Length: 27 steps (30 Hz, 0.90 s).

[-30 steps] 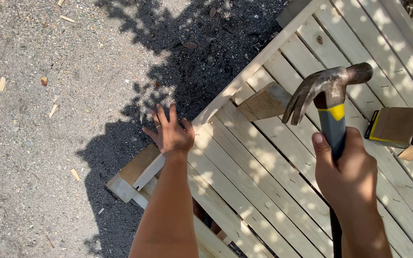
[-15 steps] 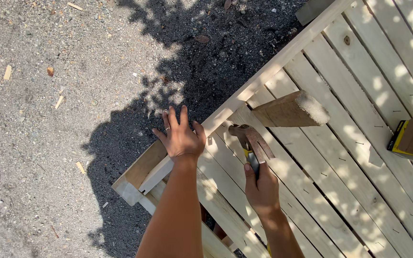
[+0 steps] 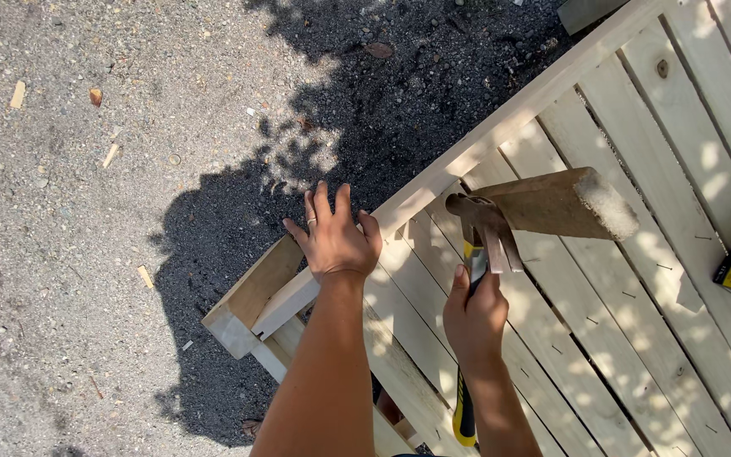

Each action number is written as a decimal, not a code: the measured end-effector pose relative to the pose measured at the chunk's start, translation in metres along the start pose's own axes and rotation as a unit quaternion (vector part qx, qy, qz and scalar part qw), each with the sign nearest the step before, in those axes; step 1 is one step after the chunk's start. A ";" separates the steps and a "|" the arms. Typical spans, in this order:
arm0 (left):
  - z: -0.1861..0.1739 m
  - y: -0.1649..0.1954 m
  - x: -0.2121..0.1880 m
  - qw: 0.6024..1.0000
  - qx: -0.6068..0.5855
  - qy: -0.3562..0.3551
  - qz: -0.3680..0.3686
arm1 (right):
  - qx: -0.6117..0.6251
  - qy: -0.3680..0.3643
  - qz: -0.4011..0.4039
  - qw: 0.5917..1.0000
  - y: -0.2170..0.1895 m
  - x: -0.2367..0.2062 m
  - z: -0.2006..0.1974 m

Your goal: The person hammers nails into a slatted wooden frame outdoors, holding a claw hammer in one hand while steadying the wood with the other. They reposition a small wood block, drive nails at different spots across the slats, and pick up nails from an open cardboard box.

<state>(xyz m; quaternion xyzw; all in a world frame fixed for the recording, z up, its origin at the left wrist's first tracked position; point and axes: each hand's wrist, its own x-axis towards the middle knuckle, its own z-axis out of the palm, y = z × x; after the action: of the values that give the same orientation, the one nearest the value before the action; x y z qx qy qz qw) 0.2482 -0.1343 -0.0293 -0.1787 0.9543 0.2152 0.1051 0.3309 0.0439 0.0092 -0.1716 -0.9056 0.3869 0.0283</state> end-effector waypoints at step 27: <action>-0.006 0.005 -0.001 0.998 0.019 -0.052 -0.033 | -0.025 -0.027 0.110 0.993 -0.002 0.033 0.021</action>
<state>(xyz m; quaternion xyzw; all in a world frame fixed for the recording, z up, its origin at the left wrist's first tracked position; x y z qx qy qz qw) 0.2461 -0.1324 -0.0222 -0.1968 0.9450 0.2027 0.1646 0.2950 0.0387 -0.0066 -0.2599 -0.8911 0.3694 -0.0433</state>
